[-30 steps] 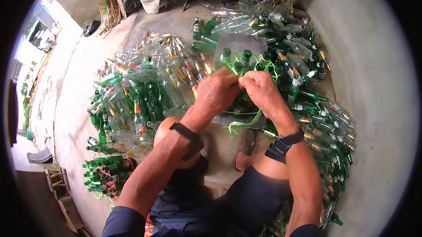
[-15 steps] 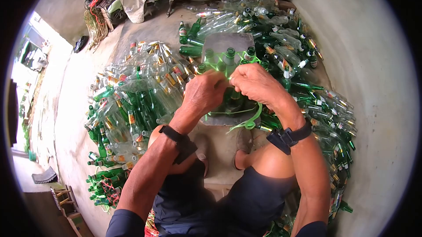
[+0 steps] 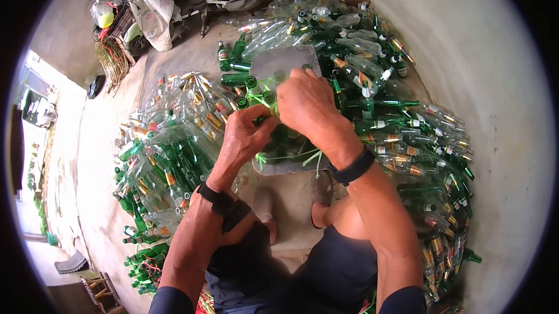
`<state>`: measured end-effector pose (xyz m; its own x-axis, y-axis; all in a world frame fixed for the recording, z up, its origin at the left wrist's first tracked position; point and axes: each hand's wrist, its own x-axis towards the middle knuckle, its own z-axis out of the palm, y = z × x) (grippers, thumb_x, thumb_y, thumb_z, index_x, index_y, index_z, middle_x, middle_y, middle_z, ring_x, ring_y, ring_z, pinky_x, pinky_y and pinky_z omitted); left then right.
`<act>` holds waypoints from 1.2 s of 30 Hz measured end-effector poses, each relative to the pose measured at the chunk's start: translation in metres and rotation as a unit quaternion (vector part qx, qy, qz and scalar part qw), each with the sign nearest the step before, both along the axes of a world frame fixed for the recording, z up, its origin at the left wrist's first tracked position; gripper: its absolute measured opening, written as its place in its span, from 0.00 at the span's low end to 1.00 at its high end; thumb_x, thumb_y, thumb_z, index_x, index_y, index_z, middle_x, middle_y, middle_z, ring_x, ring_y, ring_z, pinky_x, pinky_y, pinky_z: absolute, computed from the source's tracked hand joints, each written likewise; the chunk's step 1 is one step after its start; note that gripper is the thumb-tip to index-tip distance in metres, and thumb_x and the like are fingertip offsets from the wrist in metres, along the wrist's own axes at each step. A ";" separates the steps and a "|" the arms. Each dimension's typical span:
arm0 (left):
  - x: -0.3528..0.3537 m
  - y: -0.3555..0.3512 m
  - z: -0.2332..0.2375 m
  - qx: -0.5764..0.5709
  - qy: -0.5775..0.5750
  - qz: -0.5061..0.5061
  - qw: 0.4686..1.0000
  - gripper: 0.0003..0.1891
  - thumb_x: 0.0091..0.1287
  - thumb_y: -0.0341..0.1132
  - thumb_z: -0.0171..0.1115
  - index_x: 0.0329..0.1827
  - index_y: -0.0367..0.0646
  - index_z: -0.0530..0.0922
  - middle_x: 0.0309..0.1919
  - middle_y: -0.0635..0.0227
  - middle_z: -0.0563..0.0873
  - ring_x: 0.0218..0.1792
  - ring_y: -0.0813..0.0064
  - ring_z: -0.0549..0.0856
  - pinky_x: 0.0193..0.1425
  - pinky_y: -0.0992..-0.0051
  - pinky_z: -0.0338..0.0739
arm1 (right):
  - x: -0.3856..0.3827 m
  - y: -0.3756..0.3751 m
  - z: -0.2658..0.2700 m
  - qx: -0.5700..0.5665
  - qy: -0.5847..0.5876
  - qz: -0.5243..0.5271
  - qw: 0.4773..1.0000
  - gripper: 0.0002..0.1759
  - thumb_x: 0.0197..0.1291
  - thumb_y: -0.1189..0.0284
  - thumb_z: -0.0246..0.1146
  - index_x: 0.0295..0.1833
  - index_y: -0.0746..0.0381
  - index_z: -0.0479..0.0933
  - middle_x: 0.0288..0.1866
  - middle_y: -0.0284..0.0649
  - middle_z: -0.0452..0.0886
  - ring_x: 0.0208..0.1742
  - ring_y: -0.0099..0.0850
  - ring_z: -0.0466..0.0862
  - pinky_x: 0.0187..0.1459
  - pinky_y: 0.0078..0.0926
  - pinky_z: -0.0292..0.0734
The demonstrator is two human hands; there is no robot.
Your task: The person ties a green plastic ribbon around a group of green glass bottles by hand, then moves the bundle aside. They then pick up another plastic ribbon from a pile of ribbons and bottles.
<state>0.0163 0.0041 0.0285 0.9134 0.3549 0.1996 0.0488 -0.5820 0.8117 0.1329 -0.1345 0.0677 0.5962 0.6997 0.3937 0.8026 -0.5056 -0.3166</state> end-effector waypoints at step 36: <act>0.001 0.007 0.001 -0.110 0.032 -0.030 0.993 0.09 0.70 0.32 0.70 0.45 0.33 0.88 0.31 0.73 0.88 0.33 0.86 0.81 0.37 0.77 0.76 | -0.003 0.010 -0.024 -0.022 0.142 -0.009 0.990 0.07 0.65 0.71 0.59 0.41 0.62 0.81 0.39 0.51 0.89 0.46 0.54 0.89 0.48 0.53 0.81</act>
<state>0.0170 0.0111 0.0295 0.9422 0.3288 0.0639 0.0759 -0.3952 0.9154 0.1295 -0.1250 0.0438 0.6911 0.7005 0.1778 0.6751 -0.5380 -0.5048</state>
